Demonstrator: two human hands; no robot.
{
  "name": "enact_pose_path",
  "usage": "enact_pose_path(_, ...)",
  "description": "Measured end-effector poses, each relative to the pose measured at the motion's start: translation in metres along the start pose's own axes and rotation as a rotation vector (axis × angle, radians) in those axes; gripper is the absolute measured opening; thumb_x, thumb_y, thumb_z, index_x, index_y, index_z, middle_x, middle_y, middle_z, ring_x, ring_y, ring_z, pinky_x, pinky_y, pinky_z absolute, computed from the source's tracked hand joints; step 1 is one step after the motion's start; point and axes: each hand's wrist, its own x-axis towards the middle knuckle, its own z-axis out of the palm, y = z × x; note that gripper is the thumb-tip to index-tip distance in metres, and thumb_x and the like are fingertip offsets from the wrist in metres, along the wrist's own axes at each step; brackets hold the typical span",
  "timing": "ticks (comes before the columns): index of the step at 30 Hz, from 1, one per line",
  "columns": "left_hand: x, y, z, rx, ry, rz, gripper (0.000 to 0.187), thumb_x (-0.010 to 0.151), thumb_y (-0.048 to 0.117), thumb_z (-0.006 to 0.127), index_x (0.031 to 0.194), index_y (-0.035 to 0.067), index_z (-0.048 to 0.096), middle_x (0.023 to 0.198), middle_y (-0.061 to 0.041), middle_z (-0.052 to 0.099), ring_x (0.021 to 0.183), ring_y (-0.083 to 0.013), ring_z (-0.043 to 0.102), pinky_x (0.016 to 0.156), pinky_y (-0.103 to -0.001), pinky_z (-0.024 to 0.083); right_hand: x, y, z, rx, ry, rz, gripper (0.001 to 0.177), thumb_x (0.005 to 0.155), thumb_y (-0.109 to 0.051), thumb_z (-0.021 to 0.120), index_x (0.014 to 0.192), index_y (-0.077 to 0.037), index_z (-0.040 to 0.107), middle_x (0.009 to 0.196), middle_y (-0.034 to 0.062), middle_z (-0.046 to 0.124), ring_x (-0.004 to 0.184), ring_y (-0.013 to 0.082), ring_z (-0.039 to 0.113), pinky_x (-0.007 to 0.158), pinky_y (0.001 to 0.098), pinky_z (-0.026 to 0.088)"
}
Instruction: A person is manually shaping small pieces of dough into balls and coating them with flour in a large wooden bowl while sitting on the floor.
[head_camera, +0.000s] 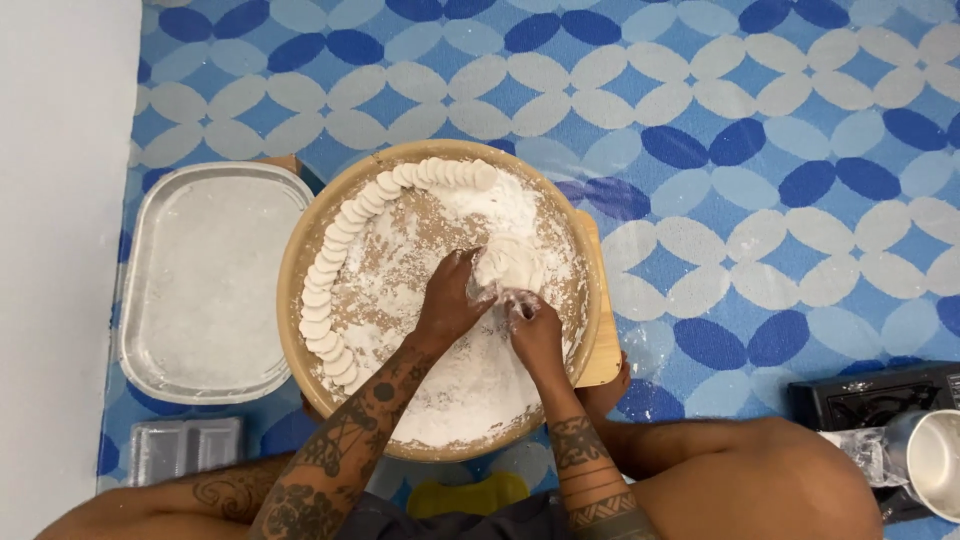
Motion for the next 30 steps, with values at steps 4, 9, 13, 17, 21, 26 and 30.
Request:
enact_pose_path(4, -0.028, 0.005, -0.007, -0.175, -0.089, 0.020, 0.074, 0.080, 0.032, 0.084, 0.144, 0.011, 0.055, 0.130, -0.016, 0.062, 0.130, -0.0362, 0.056, 0.112, -0.047, 0.044, -0.017, -0.013, -0.009, 0.314, 0.019, -0.066, 0.045, 0.096, -0.026, 0.065, 0.134, -0.002, 0.061, 0.104, 0.0202, 0.074, 0.096, 0.0270, 0.070, 0.091, 0.0434, 0.052)
enact_pose_path(9, -0.050, 0.041, -0.044, -0.075, -0.217, 0.025, 0.073, 0.083, 0.039, 0.079, 0.144, 0.007, 0.052, 0.133, -0.019, 0.063, 0.129, -0.0400, 0.056, 0.113, -0.054, 0.038, -0.009, 0.010, -0.003, 0.544, -0.178, -0.249, 0.033, 0.092, -0.008, 0.069, 0.124, 0.000, 0.063, 0.101, 0.0094, 0.068, 0.098, 0.0172, 0.062, 0.091, 0.0328, 0.052)
enact_pose_path(13, -0.067, 0.030, -0.036, -0.002, -0.237, -0.138, 0.039, 0.092, 0.040, 0.066, 0.120, 0.012, 0.063, 0.098, -0.012, 0.070, 0.102, -0.0375, 0.068, 0.092, -0.051, 0.051, -0.012, 0.020, 0.000, 0.564, -0.197, -0.305, 0.033, 0.091, -0.011, 0.072, 0.121, -0.002, 0.064, 0.102, 0.0065, 0.066, 0.098, 0.0158, 0.060, 0.093, 0.0325, 0.050)
enact_pose_path(17, -0.079, 0.031, -0.037, 0.008, -0.241, -0.102, 0.027, 0.096, 0.032, 0.058, 0.114, 0.012, 0.063, 0.089, -0.013, 0.070, 0.093, -0.0401, 0.070, 0.087, -0.050, 0.051, -0.020, 0.019, -0.001, 0.494, -0.199, -0.348, 0.024, 0.095, -0.011, 0.069, 0.117, -0.003, 0.068, 0.099, 0.0063, 0.069, 0.094, 0.0146, 0.062, 0.090, 0.0328, 0.053)
enact_pose_path(21, -0.090, 0.028, -0.031, -0.102, -0.161, -0.045, 0.022, 0.095, 0.023, 0.060, 0.115, 0.013, 0.063, 0.088, -0.015, 0.069, 0.093, -0.0435, 0.067, 0.088, -0.053, 0.051, -0.020, 0.025, 0.002, 0.576, -0.200, -0.215, 0.022, 0.098, -0.012, 0.063, 0.117, -0.002, 0.068, 0.092, 0.0096, 0.070, 0.084, 0.0156, 0.067, 0.084, 0.0329, 0.059)
enact_pose_path(26, -0.103, 0.019, -0.021, -0.179, 0.008, 0.057, 0.028, 0.092, 0.015, 0.061, 0.119, 0.013, 0.065, 0.101, -0.014, 0.071, 0.103, -0.0402, 0.067, 0.094, -0.050, 0.052, -0.019, 0.036, 0.010, 0.872, -0.263, -0.024, 0.025, 0.097, -0.019, 0.065, 0.113, 0.001, 0.067, 0.093, 0.0149, 0.071, 0.079, 0.0223, 0.072, 0.081, 0.0396, 0.062)
enact_pose_path(30, -0.106, 0.026, -0.015, -0.333, 0.184, 0.157, 0.034, 0.087, 0.004, 0.063, 0.121, 0.009, 0.067, 0.106, -0.016, 0.072, 0.106, -0.0405, 0.067, 0.095, -0.049, 0.054, 0.003, 0.065, 0.022, 1.100, -0.361, 0.201, 0.038, 0.099, -0.032, 0.062, 0.114, 0.003, 0.064, 0.097, 0.0192, 0.073, 0.074, 0.0252, 0.075, 0.073, 0.0357, 0.065)
